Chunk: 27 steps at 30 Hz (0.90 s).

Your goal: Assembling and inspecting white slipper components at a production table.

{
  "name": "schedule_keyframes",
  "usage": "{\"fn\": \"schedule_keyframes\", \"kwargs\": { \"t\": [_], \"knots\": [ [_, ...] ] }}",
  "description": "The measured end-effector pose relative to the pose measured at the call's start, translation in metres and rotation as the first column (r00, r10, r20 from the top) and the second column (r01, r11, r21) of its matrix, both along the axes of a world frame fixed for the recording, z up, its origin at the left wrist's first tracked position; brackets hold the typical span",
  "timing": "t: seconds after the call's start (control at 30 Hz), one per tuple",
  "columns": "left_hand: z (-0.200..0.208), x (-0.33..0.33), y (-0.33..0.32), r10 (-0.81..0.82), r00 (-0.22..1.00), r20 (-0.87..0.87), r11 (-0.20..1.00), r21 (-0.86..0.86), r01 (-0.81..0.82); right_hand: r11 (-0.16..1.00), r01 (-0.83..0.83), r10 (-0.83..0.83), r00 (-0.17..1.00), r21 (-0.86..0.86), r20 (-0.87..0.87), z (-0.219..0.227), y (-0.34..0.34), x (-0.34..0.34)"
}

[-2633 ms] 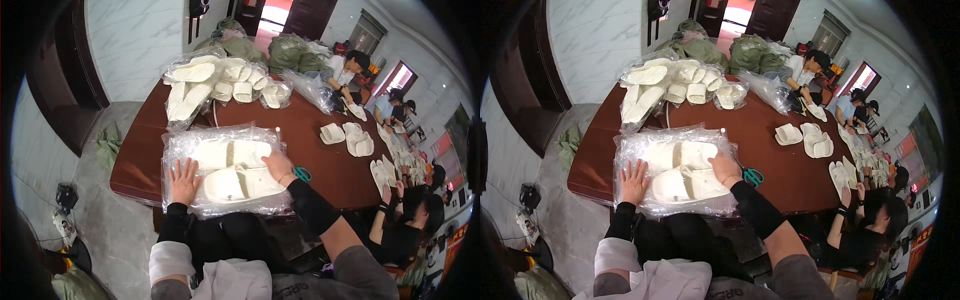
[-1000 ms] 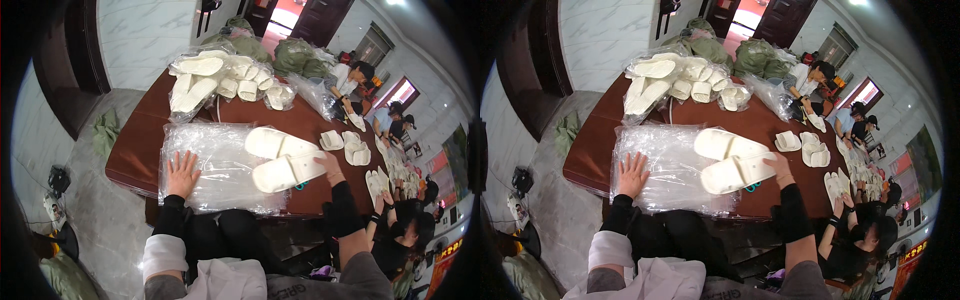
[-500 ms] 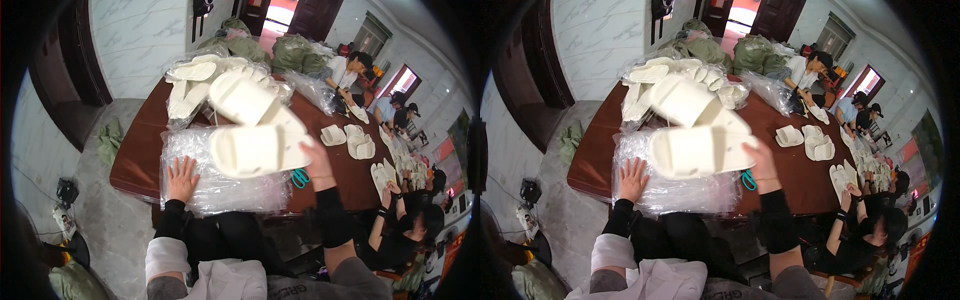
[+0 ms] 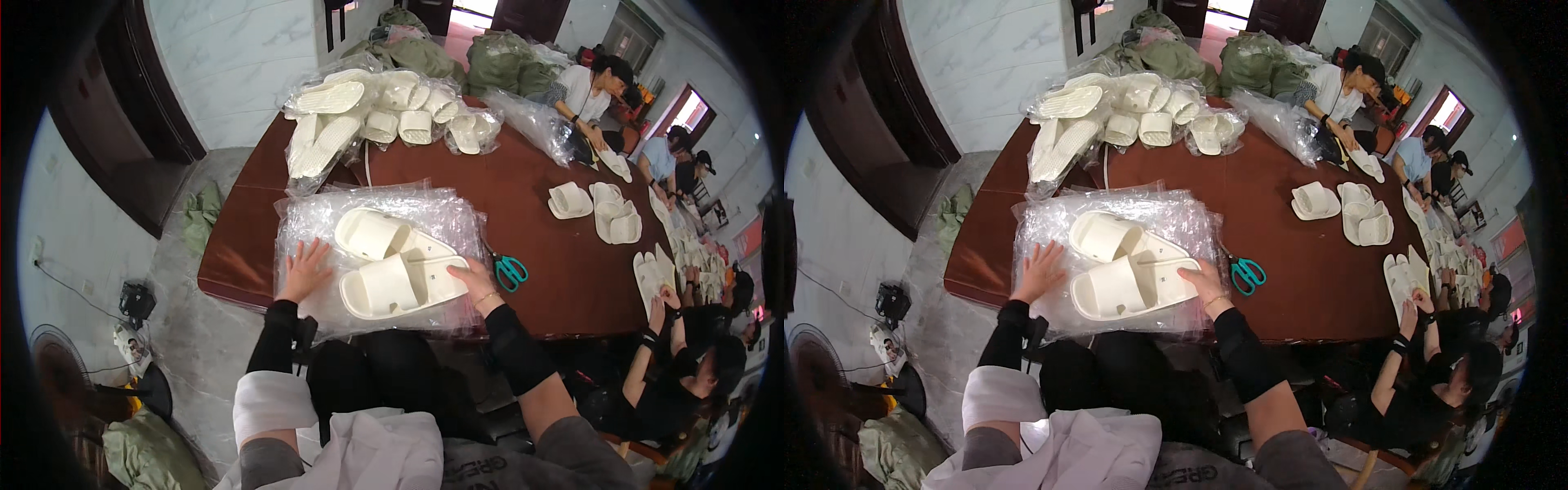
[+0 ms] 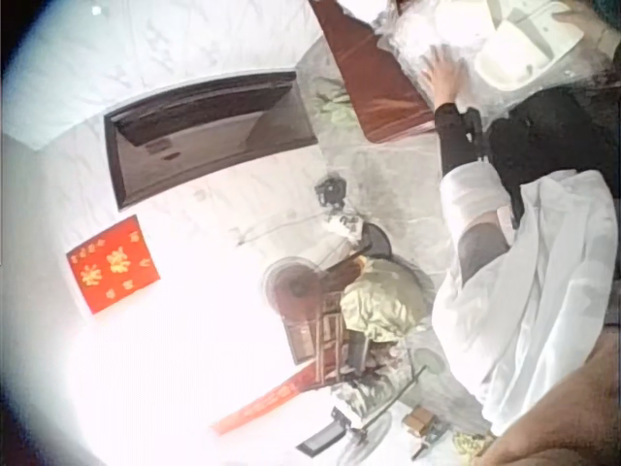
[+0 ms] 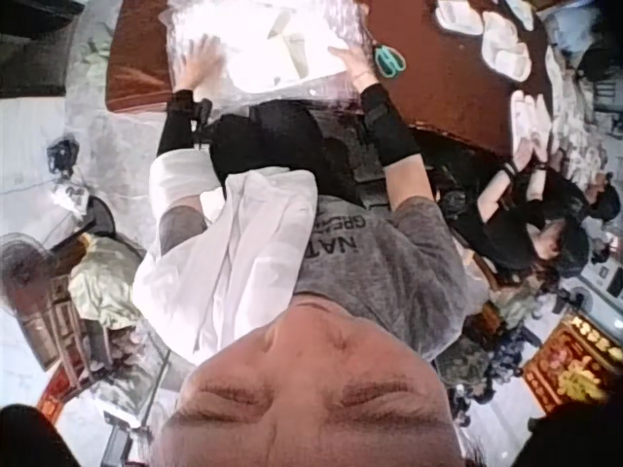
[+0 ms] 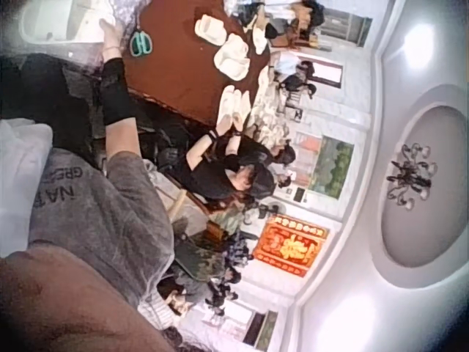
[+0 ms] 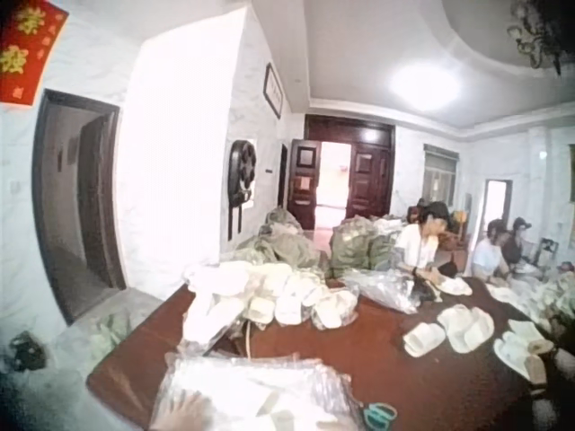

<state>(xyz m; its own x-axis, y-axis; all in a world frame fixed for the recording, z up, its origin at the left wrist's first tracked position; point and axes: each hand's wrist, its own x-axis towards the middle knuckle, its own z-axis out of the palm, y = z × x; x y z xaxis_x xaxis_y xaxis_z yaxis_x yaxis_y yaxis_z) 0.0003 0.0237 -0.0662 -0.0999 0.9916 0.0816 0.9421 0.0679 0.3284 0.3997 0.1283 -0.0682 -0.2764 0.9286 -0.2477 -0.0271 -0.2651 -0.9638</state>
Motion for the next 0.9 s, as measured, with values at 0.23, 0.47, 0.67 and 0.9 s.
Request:
{"fn": "schedule_keyframes", "kwargs": {
  "t": [0.23, 0.47, 0.67, 0.9],
  "knots": [
    [0.069, 0.068, 0.015, -0.318, 0.939, 0.131, 0.911, 0.318, 0.264, 1.000, 0.005, -0.005, 1.000, 0.023, 0.011, 0.000, -0.001, 0.013],
    [0.028, 0.093, 0.006, -0.120, 0.988, -0.092, 0.957, 0.253, 0.140, 0.820, -0.117, -0.274, 0.778, 0.560, 0.565, 0.037, 0.002, 0.025],
    [0.029, 0.079, 0.004, -0.185, 0.982, 0.029, 0.931, 0.326, 0.166, 0.765, -0.327, -0.463, 0.320, 0.555, 0.827, 0.045, 0.012, 0.086],
    [0.041, 0.098, 0.005, -0.110, 0.994, 0.014, 0.890, 0.446, 0.092, 0.769, -0.459, -0.419, 0.164, 0.445, 0.893, 0.022, -0.015, 0.099]
  ]
}}
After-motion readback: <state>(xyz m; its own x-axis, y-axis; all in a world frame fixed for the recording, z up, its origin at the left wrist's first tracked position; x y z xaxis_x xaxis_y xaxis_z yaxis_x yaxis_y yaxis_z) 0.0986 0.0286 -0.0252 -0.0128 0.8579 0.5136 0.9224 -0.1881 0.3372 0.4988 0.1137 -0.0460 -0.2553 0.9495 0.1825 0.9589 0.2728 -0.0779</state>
